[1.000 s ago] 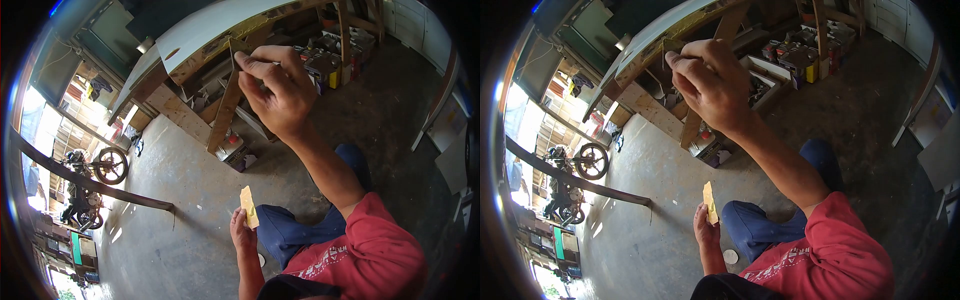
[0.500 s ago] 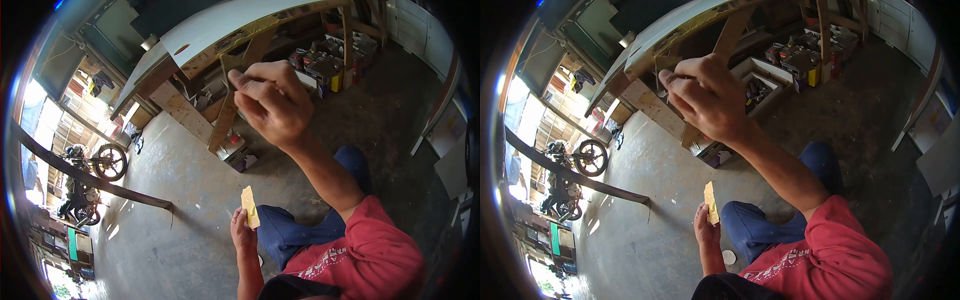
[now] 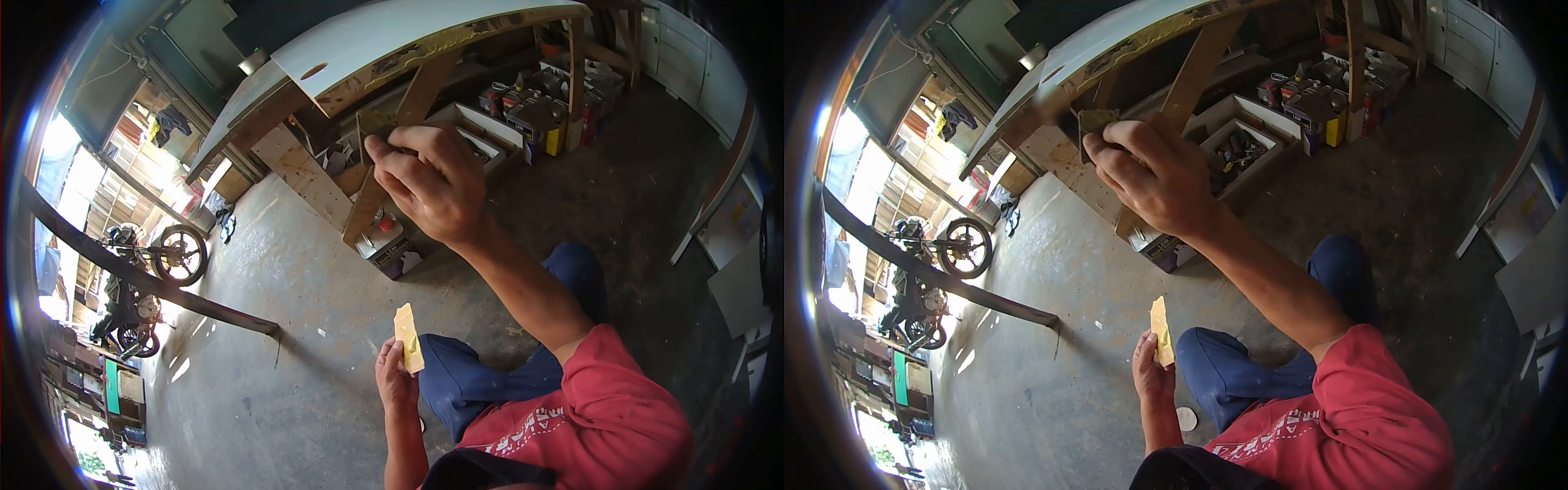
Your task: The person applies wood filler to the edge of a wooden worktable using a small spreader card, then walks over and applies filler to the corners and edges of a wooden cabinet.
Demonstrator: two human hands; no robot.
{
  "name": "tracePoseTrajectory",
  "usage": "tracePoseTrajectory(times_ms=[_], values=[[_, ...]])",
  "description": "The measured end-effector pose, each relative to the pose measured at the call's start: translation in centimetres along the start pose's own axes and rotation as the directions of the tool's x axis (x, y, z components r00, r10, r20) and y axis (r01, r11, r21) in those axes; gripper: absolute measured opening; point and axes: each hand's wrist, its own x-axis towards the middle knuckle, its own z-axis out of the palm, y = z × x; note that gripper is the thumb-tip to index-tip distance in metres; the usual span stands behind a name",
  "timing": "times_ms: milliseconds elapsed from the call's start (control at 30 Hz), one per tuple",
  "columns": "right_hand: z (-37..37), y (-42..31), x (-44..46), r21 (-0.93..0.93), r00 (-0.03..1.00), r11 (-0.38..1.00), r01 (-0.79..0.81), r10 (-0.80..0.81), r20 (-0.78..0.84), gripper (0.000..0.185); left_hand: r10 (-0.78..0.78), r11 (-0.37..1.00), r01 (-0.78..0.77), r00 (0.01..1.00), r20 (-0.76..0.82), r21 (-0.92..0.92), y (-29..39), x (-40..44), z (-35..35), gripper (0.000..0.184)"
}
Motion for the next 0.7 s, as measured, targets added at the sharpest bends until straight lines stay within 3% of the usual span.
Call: tracePoseTrajectory(times_ms=[167,233,300,433,567,700], values=[[-1.3,0.5,1.5,0.035,0.991,0.996,-0.085,0.088,-0.099,0.025,0.012,0.999,-0.009,0.998,-0.069,0.032,-0.2,-0.1,0.6,0.019],[-1.1,1.2,2.3,-0.032,0.99,1.0,-0.001,-0.004,-0.143,0.024,0.015,0.999,-0.009,0.992,-0.123,0.054,-0.2,-0.3,0.7,0.02],[-0.7,0.6,2.2,-0.017,0.992,0.999,-0.038,0.035,-0.121,0.025,0.003,0.999,0.0,0.999,-0.052,0.052,0.0,-0.2,0.3,0.021],[-0.1,-0.8,2.0,0.029,0.995,0.995,-0.092,0.093,-0.039,0.024,0.01,0.999,-0.007,0.998,-0.067,0.042,-0.2,-0.1,0.4,0.02],[-0.5,-1.1,2.0,0.089,1.0,0.996,0.001,-0.001,0.001,0.025,0.011,0.999,-0.007,0.995,-0.102,0.041,-0.2,-0.3,1.2,0.018],[-1.0,0.9,1.6,0.044,0.991,0.999,-0.033,0.038,-0.132,0.025,0.019,0.997,-0.012,0.995,-0.099,0.071,0.1,-0.6,1.3,0.017]])
